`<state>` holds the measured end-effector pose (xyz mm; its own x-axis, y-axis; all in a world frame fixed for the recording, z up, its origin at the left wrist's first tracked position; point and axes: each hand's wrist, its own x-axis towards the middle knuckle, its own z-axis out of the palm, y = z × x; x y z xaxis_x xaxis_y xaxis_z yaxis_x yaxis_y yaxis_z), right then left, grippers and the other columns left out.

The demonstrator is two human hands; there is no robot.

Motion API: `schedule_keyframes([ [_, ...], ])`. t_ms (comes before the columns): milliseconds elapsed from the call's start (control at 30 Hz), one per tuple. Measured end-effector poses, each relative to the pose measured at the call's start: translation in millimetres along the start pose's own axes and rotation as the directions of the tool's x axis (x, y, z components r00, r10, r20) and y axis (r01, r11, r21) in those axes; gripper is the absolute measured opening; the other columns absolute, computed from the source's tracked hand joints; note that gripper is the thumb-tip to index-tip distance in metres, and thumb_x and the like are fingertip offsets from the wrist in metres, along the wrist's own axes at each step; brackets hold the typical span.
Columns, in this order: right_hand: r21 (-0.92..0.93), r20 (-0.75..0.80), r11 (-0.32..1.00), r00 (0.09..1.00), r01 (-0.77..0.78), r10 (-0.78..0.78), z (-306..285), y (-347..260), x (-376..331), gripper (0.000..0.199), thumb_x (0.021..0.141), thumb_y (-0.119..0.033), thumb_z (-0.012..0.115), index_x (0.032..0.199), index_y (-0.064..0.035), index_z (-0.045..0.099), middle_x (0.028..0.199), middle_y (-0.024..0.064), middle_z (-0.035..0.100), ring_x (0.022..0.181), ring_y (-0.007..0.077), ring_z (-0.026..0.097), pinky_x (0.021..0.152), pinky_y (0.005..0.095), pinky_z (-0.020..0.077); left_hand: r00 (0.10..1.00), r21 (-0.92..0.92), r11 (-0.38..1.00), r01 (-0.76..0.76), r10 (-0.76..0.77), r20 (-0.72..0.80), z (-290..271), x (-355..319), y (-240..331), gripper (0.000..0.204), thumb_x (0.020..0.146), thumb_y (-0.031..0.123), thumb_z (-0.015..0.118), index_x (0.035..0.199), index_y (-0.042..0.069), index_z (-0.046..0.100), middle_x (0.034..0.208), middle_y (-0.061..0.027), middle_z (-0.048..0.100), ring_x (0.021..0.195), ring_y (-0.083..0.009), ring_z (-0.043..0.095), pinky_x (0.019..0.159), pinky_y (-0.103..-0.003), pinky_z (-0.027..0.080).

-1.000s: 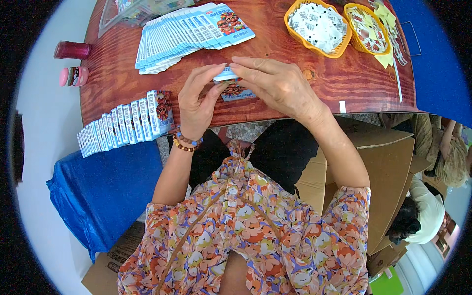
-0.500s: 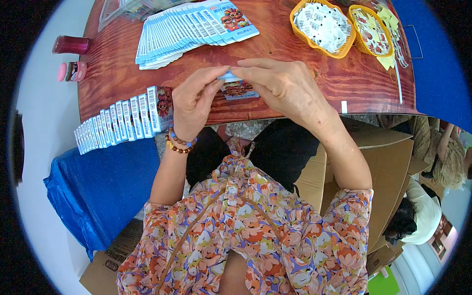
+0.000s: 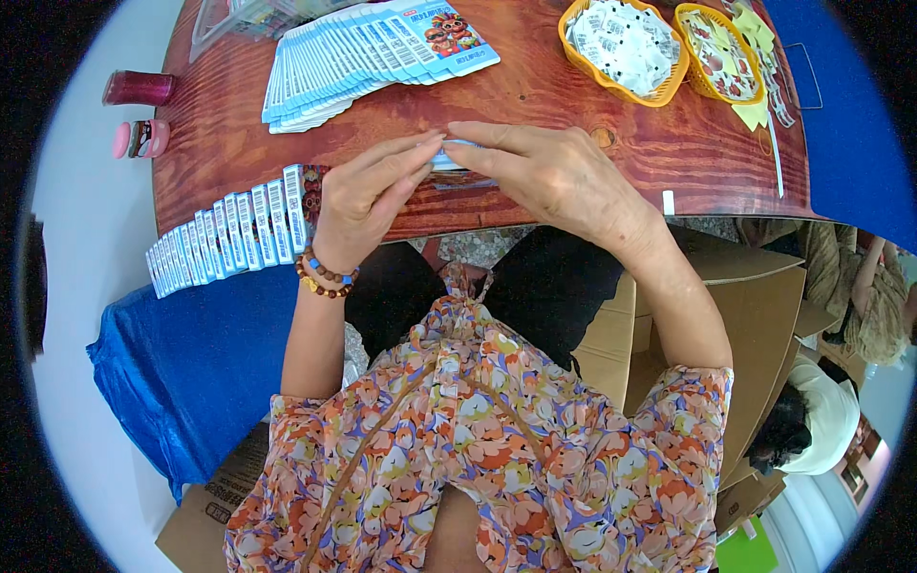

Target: Packaging small toys into plastic cups and applying labels or small cardboard boxes.

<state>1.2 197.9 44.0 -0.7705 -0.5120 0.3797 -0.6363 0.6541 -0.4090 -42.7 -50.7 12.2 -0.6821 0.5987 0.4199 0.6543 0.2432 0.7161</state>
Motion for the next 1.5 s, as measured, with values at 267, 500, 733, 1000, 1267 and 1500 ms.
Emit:
schedule_keyframes([
  [267, 0.255, 0.012, 0.967, 1.0, -0.008, 0.005, 11, 18, -5, 0.045, 0.087, 0.003, 0.066, 0.131, -0.0067, 0.064, 0.139, 0.0187, 0.06, 0.118, 0.0383, 0.065, 0.092, 0.0417, 0.0582, 0.965, -0.334, 0.937, 0.103, -0.176, -0.196, 45, -8, -6, 0.046, 0.082, -0.007, 0.072, 0.126, 0.006, 0.068, 0.122, -0.0154, 0.068, 0.101, -0.0256, 0.071, 0.084, -0.033, 0.057],
  [500, 0.265, -0.048, 0.963, 0.997, -0.042, 0.056, 17, 25, -11, 0.04, 0.088, 0.001, 0.068, 0.128, -0.0035, 0.066, 0.132, 0.017, 0.066, 0.117, 0.0359, 0.066, 0.096, 0.0403, 0.0557, 0.943, -0.442, 0.876, 0.193, -0.29, -0.163, 48, 0, 0, 0.038, 0.088, -0.005, 0.067, 0.125, 0.003, 0.066, 0.107, -0.0095, 0.071, 0.095, -0.0158, 0.069, 0.082, -0.03, 0.055],
  [733, 0.401, -0.131, 0.909, 0.975, -0.111, 0.177, 14, 21, -13, 0.03, 0.088, 0.0, 0.07, 0.117, -0.001, 0.071, 0.12, 0.0144, 0.071, 0.11, 0.0282, 0.069, 0.092, 0.0366, 0.0576, 0.904, -0.724, 0.626, 0.289, -0.428, -0.009, 40, 5, 13, 0.026, 0.096, -0.001, 0.066, 0.121, -0.001, 0.064, 0.107, -0.0075, 0.071, 0.096, -0.0116, 0.069, 0.081, -0.024, 0.057],
  [1000, 0.552, -0.04, 0.816, 0.973, -0.169, 0.228, 19, 21, -5, 0.025, 0.09, 0.0, 0.068, 0.114, -0.0001, 0.072, 0.117, 0.0117, 0.073, 0.106, 0.0249, 0.071, 0.088, 0.0325, 0.0581, 0.868, -0.655, 0.649, 0.387, -0.497, 0.02, 28, 2, 24, 0.025, 0.095, 0.003, 0.068, 0.119, 0.0, 0.066, 0.102, -0.0054, 0.072, 0.092, -0.0104, 0.069, 0.079, -0.025, 0.056],
  [1267, 0.64, 0.081, 0.675, 0.905, -0.368, 0.417, 51, 11, -3, 0.022, 0.09, 0.001, 0.067, 0.112, 0.0026, 0.072, 0.119, 0.0129, 0.072, 0.105, 0.0184, 0.07, 0.089, 0.0303, 0.0567, 0.936, 0.035, 0.94, 0.339, -0.333, -0.109, 3, 2, 35, 0.023, 0.084, 0.007, 0.074, 0.107, 0.006, 0.07, 0.096, -0.0123, 0.063, 0.076, -0.0286, 0.067, 0.065, -0.034, 0.054],
  [1500, 0.572, 0.026, 0.756, 0.928, -0.319, 0.371, 101, -18, 39, 0.033, 0.091, -0.006, 0.067, 0.123, 0.0023, 0.063, 0.112, 0.0165, 0.07, 0.103, 0.028, 0.069, 0.087, 0.0375, 0.0541, 0.97, 0.734, 0.646, 0.212, -0.23, -0.078, -35, 6, 29, 0.015, 0.083, 0.013, 0.074, 0.097, 0.009, 0.069, 0.101, -0.0077, 0.059, 0.09, -0.0282, 0.062, 0.082, -0.046, 0.044],
])
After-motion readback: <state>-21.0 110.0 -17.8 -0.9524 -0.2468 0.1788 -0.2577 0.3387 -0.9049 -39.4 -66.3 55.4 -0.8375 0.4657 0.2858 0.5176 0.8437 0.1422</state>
